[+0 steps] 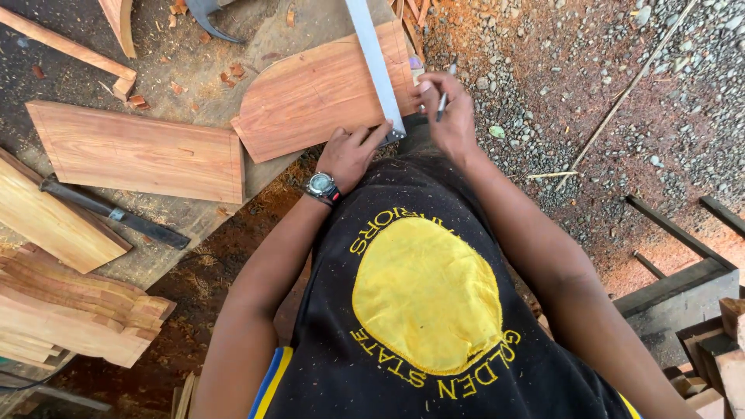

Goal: The person uses a try square and a pencil to mark curved lines on a rectangular piece of wood. They then use a chisel and a hammer to carve along the marked lines, shaping the wood into a curved profile.

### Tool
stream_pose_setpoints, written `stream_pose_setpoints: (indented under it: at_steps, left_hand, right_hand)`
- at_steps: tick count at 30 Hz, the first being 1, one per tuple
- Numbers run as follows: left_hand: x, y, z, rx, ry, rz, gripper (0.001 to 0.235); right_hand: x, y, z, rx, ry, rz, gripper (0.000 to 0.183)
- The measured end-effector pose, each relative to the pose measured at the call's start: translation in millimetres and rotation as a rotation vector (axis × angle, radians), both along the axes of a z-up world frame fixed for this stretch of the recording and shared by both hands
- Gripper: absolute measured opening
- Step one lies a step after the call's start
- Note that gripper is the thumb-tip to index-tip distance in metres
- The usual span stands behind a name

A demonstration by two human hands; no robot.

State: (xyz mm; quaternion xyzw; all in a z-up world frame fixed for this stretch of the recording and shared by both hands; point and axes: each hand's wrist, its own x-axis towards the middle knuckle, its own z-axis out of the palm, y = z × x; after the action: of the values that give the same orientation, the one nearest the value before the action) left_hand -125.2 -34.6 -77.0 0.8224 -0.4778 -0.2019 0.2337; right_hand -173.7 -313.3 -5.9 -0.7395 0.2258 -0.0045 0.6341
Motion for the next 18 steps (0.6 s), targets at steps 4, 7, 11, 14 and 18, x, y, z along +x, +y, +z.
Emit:
stream_pose_setpoints:
  at_steps: [4, 7, 11, 14, 18]
  left_hand:
    - [-9.8, -4.6, -18.7, -0.077, -0.162, -0.027, 0.051]
    - [-2.0, -14.2, -25.8, -0.089, -0.181, 0.017, 0.053]
    - [9.9, -17.7, -31.6, 0.008, -0.244, -0.064, 0.066]
    - [12.3, -17.1, -38.6, -0.033, -0.263, -0.064, 0.060]
    - [18.7, -16.0, -32.0, -0.081, -0.307, -0.060, 0.057]
  right_hand:
    - [-4.7, -17.9, 13.2, -0.078, 0.095, 0.004, 0.030]
    - [-7.9, -26.6, 24.1, -0.118, 0.045, 0.002, 0.032]
    - [-18.5, -35.1, 19.4, -0.149, 0.038, -0.019, 0.028]
    - [-20.0, -34.5, 29.7, -0.116, 0.072, 0.002, 0.045]
    - [-20.2, -31.1, 27.3, 0.044, -0.045, 0.025, 0.064]
